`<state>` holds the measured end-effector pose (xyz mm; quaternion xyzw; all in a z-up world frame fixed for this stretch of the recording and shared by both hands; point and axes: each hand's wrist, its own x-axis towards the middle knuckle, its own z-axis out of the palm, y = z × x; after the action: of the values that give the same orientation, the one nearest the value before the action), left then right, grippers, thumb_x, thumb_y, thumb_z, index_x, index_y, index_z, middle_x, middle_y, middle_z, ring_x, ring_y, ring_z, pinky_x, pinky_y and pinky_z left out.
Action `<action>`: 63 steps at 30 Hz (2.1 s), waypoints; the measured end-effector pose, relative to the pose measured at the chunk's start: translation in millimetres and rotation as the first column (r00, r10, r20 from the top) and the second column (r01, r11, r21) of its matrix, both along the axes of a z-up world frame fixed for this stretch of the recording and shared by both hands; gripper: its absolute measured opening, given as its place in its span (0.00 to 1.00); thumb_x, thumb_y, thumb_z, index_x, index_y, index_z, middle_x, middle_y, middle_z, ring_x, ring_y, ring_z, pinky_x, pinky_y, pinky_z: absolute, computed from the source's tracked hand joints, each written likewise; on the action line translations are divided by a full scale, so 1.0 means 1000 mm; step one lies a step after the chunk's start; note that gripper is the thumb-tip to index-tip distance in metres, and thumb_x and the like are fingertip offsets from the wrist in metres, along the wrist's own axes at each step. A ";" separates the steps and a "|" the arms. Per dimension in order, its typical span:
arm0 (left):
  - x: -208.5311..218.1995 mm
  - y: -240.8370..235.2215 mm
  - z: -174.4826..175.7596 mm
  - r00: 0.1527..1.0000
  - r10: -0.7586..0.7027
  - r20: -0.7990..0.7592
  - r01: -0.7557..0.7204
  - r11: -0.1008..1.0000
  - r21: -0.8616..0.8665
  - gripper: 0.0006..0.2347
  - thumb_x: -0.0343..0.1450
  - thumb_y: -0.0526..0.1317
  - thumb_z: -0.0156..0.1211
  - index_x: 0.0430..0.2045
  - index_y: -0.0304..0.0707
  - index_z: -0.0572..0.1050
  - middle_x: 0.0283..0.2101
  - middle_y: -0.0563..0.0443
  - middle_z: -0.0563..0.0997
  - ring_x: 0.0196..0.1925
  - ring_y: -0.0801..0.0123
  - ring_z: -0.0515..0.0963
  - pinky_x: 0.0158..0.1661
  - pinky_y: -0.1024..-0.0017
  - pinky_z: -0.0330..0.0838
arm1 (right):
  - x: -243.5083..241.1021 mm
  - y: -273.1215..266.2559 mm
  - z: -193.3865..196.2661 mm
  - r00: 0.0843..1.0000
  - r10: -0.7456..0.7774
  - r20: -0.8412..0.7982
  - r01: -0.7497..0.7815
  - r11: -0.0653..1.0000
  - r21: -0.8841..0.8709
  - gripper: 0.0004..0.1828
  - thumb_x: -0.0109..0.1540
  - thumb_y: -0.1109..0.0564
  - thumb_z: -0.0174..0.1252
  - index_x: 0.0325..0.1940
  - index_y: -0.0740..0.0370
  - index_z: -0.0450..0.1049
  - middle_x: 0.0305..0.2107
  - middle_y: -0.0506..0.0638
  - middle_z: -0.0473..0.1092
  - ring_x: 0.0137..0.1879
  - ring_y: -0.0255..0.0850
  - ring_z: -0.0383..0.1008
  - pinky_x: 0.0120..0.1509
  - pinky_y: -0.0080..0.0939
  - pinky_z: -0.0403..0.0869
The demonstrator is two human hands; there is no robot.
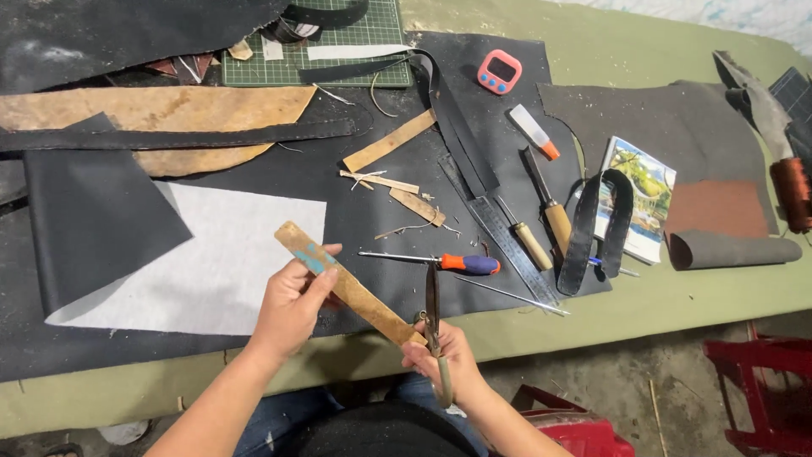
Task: Trimming a piece of grey material with scissors and organizing leather components on a workbench.
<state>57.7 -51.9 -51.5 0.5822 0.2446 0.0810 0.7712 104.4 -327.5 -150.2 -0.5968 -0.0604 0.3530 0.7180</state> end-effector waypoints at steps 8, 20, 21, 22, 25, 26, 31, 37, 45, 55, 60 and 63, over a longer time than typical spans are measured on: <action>0.068 0.069 -0.001 0.945 0.321 -0.060 -0.299 0.925 0.234 0.08 0.76 0.41 0.62 0.30 0.40 0.71 0.25 0.49 0.77 0.25 0.71 0.76 0.30 0.73 0.73 | 0.036 -0.035 0.008 0.965 0.058 0.256 0.058 0.903 -0.425 0.12 0.52 0.57 0.74 0.39 0.57 0.81 0.28 0.44 0.76 0.35 0.35 0.76 0.46 0.38 0.77; 0.204 0.152 -0.008 0.851 0.520 -0.080 -0.526 0.846 -0.092 0.08 0.75 0.37 0.62 0.28 0.44 0.68 0.24 0.53 0.76 0.23 0.77 0.77 0.21 0.82 0.67 | 0.039 -0.059 -0.052 0.930 -0.270 0.250 0.325 0.921 -0.214 0.17 0.50 0.70 0.72 0.42 0.65 0.81 0.33 0.54 0.79 0.34 0.41 0.82 0.43 0.38 0.79; 0.206 0.144 0.007 0.850 0.520 -0.080 -0.526 0.846 -0.089 0.08 0.75 0.37 0.62 0.28 0.44 0.68 0.24 0.53 0.76 0.23 0.77 0.77 0.21 0.82 0.67 | 0.042 -0.056 -0.048 0.930 -0.270 0.248 0.324 0.922 -0.212 0.17 0.50 0.70 0.72 0.42 0.65 0.81 0.33 0.54 0.79 0.34 0.41 0.82 0.43 0.38 0.79; 0.208 0.137 0.021 0.867 0.494 -0.062 -0.496 0.849 -0.180 0.10 0.73 0.41 0.63 0.39 0.40 0.67 0.31 0.50 0.79 0.28 0.73 0.80 0.26 0.80 0.73 | 0.045 -0.054 -0.044 0.930 -0.288 0.228 0.327 0.932 -0.158 0.13 0.53 0.67 0.70 0.41 0.66 0.80 0.24 0.51 0.74 0.26 0.38 0.74 0.33 0.36 0.73; 0.222 0.122 -0.010 0.928 0.354 -0.114 -0.363 0.929 -0.072 0.24 0.71 0.48 0.63 0.59 0.40 0.66 0.32 0.50 0.80 0.26 0.73 0.76 0.27 0.78 0.68 | 0.046 -0.053 -0.035 0.933 -0.298 0.202 0.320 0.944 -0.085 0.09 0.56 0.64 0.68 0.39 0.67 0.79 0.16 0.49 0.68 0.19 0.34 0.65 0.23 0.34 0.68; 0.228 0.119 -0.031 0.947 0.253 -0.199 -0.233 0.965 0.120 0.30 0.70 0.51 0.62 0.67 0.44 0.66 0.26 0.54 0.78 0.21 0.77 0.69 0.22 0.78 0.59 | 0.047 -0.053 -0.033 0.937 -0.286 0.202 0.303 0.951 -0.061 0.08 0.57 0.63 0.67 0.39 0.66 0.78 0.16 0.48 0.68 0.19 0.34 0.65 0.23 0.35 0.67; 0.208 0.070 -0.083 0.969 -0.016 -0.247 0.230 0.427 0.875 0.11 0.69 0.45 0.61 0.42 0.47 0.83 0.43 0.49 0.81 0.45 0.52 0.79 0.42 0.54 0.74 | 0.049 -0.055 -0.042 0.931 -0.275 0.240 0.304 0.948 -0.093 0.11 0.55 0.66 0.69 0.41 0.67 0.79 0.19 0.49 0.70 0.19 0.33 0.67 0.21 0.32 0.68; 0.199 0.053 -0.075 0.910 -0.109 -0.400 0.414 0.305 0.858 0.16 0.73 0.45 0.60 0.55 0.46 0.72 0.40 0.40 0.78 0.41 0.40 0.78 0.35 0.46 0.72 | 0.052 -0.050 -0.033 0.913 -0.274 0.302 0.301 0.953 -0.046 0.09 0.57 0.60 0.67 0.39 0.65 0.78 0.15 0.46 0.69 0.18 0.32 0.65 0.22 0.33 0.67; 0.161 0.056 -0.049 0.823 -0.190 -0.536 0.508 0.668 0.544 0.08 0.70 0.45 0.62 0.39 0.50 0.84 0.30 0.56 0.88 0.32 0.69 0.85 0.38 0.68 0.71 | 0.051 -0.048 -0.032 0.920 -0.256 0.297 0.256 0.966 0.038 0.08 0.58 0.62 0.67 0.41 0.65 0.77 0.18 0.46 0.69 0.19 0.31 0.65 0.21 0.31 0.66; 0.055 0.009 -0.058 0.885 -0.343 -0.316 0.426 0.869 0.250 0.07 0.74 0.40 0.56 0.26 0.43 0.79 0.33 0.56 0.88 0.30 0.76 0.81 0.34 0.75 0.73 | 0.050 -0.034 -0.042 0.909 -0.368 0.196 0.387 0.920 -0.065 0.11 0.58 0.61 0.68 0.32 0.60 0.70 0.23 0.53 0.74 0.22 0.36 0.68 0.24 0.33 0.68; 0.019 -0.019 -0.036 0.731 -0.479 -0.486 0.683 0.522 0.512 0.11 0.74 0.42 0.49 0.39 0.55 0.82 0.38 0.59 0.86 0.36 0.65 0.82 0.39 0.68 0.70 | 0.045 0.020 0.010 0.944 -0.235 0.231 0.256 0.964 -0.065 0.16 0.56 0.68 0.64 0.48 0.67 0.75 0.39 0.62 0.80 0.48 0.46 0.83 0.52 0.40 0.82; 0.008 -0.019 -0.030 0.692 -0.523 -0.497 0.714 0.395 0.578 0.13 0.76 0.42 0.45 0.48 0.51 0.78 0.39 0.54 0.80 0.39 0.56 0.80 0.40 0.60 0.70 | 0.036 0.045 0.032 0.950 -0.184 0.252 0.203 0.978 -0.051 0.08 0.59 0.60 0.68 0.32 0.58 0.73 0.16 0.46 0.70 0.21 0.34 0.70 0.28 0.34 0.71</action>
<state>65.3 -71.0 -81.2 0.8932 0.0430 -0.1915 0.4044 139.9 -282.6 -118.5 -0.6659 -0.0767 0.2063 0.7128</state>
